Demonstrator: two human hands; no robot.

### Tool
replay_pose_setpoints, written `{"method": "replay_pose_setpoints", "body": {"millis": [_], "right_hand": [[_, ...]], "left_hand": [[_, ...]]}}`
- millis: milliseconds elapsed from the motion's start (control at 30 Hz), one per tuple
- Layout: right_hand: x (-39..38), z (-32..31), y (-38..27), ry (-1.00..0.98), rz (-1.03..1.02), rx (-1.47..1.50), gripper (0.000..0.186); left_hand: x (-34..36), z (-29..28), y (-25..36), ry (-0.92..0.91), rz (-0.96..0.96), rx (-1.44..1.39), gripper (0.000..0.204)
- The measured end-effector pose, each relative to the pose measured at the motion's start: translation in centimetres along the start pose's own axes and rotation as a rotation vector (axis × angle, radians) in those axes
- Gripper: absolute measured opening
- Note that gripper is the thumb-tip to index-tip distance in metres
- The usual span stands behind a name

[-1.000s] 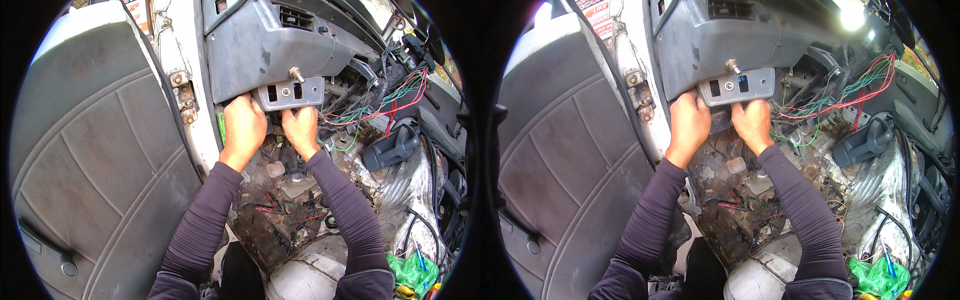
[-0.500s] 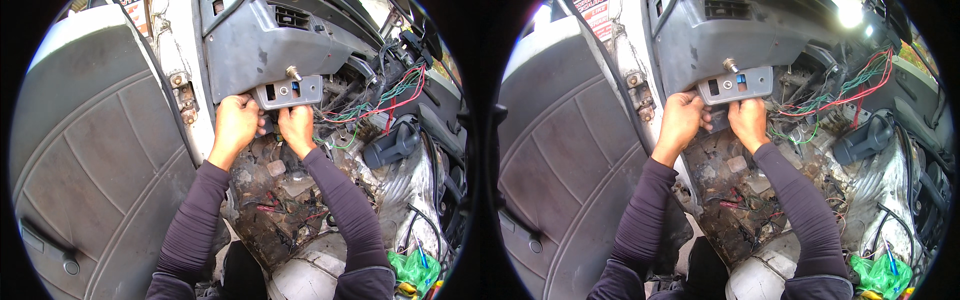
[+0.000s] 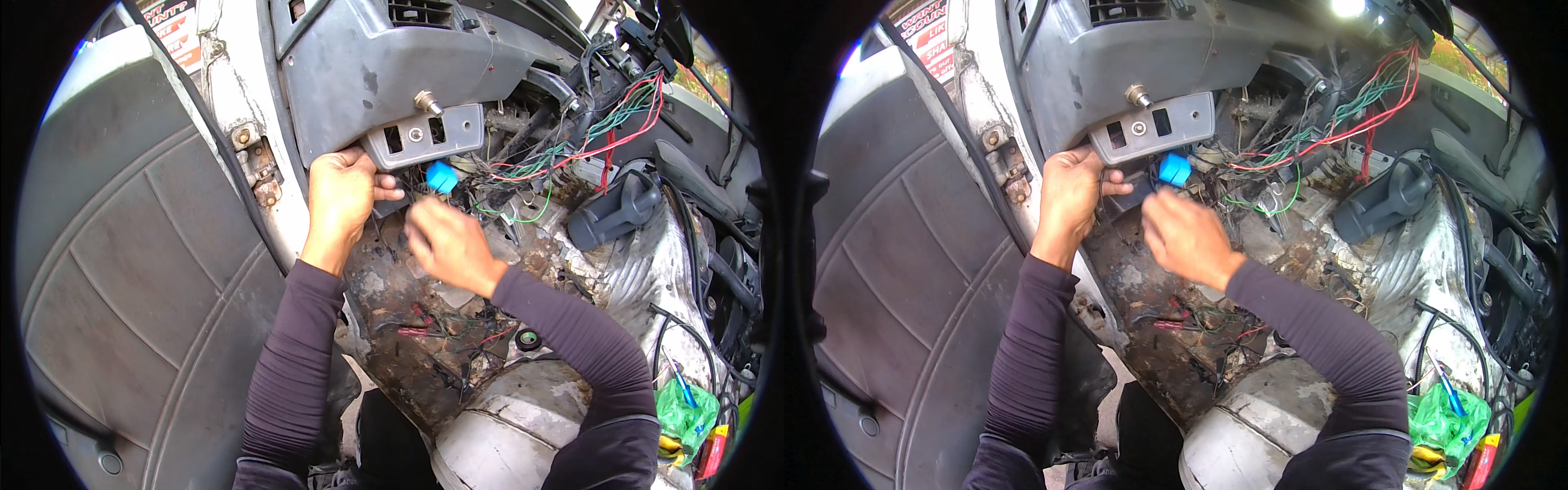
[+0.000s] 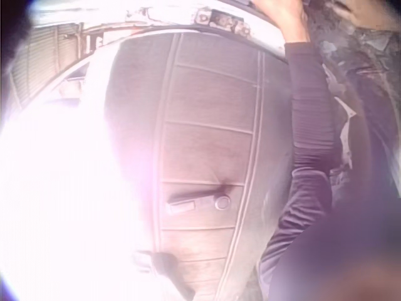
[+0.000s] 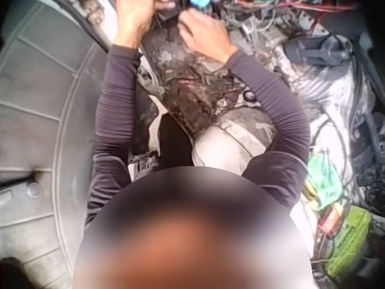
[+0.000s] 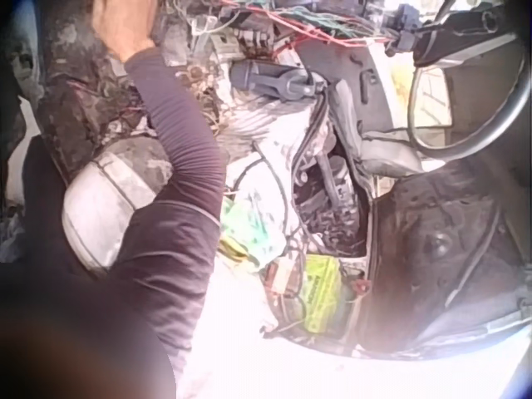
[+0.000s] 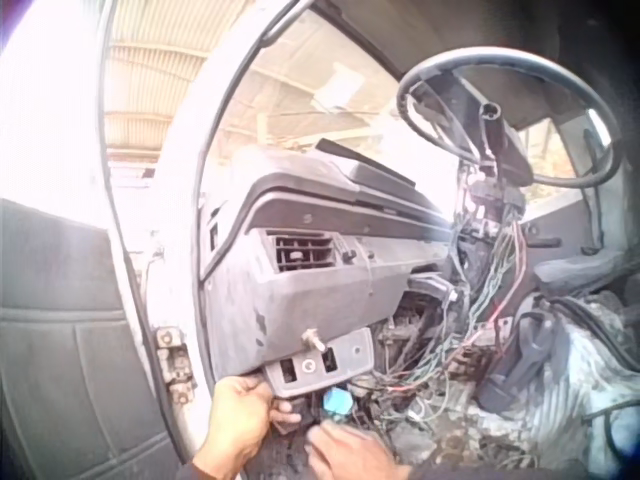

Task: The person works on a vehicle's wiring harness under the dashboard, repeatedly connecting and disconnecting a blue connector while manipulating several wires. The hands adjust wire positions and tuck components into the confined space beneath the dashboard.

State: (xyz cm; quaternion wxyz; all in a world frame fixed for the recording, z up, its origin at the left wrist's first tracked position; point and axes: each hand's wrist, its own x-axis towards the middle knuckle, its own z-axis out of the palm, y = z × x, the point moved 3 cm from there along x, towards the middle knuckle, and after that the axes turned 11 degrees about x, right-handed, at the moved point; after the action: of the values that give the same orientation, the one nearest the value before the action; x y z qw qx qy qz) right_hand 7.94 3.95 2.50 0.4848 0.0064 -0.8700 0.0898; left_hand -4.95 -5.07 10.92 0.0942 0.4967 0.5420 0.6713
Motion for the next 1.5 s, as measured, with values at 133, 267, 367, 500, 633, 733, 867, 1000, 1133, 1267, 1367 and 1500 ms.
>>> {"method": "replay_pose_setpoints", "body": {"millis": [133,267,367,500,633,733,867,1000,1133,1267,1367,1500], "right_hand": [[-3.2,1.4,1.4,-0.613,0.320,-0.203,0.028],[-1.4,0.8,3.0,-0.405,0.374,-0.158,0.038],[0.6,0.0,3.8,-0.309,0.455,-0.040,0.040],[3.5,-1.6,5.9,-0.069,0.658,0.110,0.047],[4.7,-1.3,6.0,-0.035,0.529,0.259,0.065],[5.4,-1.4,6.9,-0.082,0.612,0.276,0.078],[5.8,-2.2,7.6,0.056,0.478,0.305,0.068],[6.6,-1.9,8.3,0.163,0.485,0.270,0.061],[7.5,-1.8,8.2,0.224,0.437,0.217,0.051],[8.2,-2.1,8.4,0.196,0.533,0.304,0.044],[8.3,-2.2,8.1,0.234,0.463,0.330,0.035],[8.0,-2.1,8.2,0.201,0.541,0.375,0.031]], "left_hand": [[0.4,0.2,-0.2,-0.016,0.020,-0.064,0.026],[0.4,0.2,-0.3,-0.018,0.004,-0.111,0.027],[0.3,0.1,-0.2,-0.026,0.013,-0.095,0.027],[0.2,0.0,0.0,-0.019,0.021,-0.100,0.024],[0.0,0.1,0.2,-0.024,0.014,-0.111,0.023],[0.1,0.1,0.2,-0.017,0.007,-0.114,0.022],[0.1,-0.1,0.2,-0.001,0.016,-0.095,0.022],[0.0,-0.3,-0.1,-0.010,0.001,-0.102,0.022],[0.1,-0.4,-0.2,-0.024,-0.001,-0.069,0.023],[0.5,-0.6,-0.6,-0.052,-0.003,-0.072,0.023],[0.4,-0.7,-1.1,-0.071,-0.010,-0.048,0.023],[0.1,-0.4,-1.5,-0.125,0.001,0.013,0.022]]}}
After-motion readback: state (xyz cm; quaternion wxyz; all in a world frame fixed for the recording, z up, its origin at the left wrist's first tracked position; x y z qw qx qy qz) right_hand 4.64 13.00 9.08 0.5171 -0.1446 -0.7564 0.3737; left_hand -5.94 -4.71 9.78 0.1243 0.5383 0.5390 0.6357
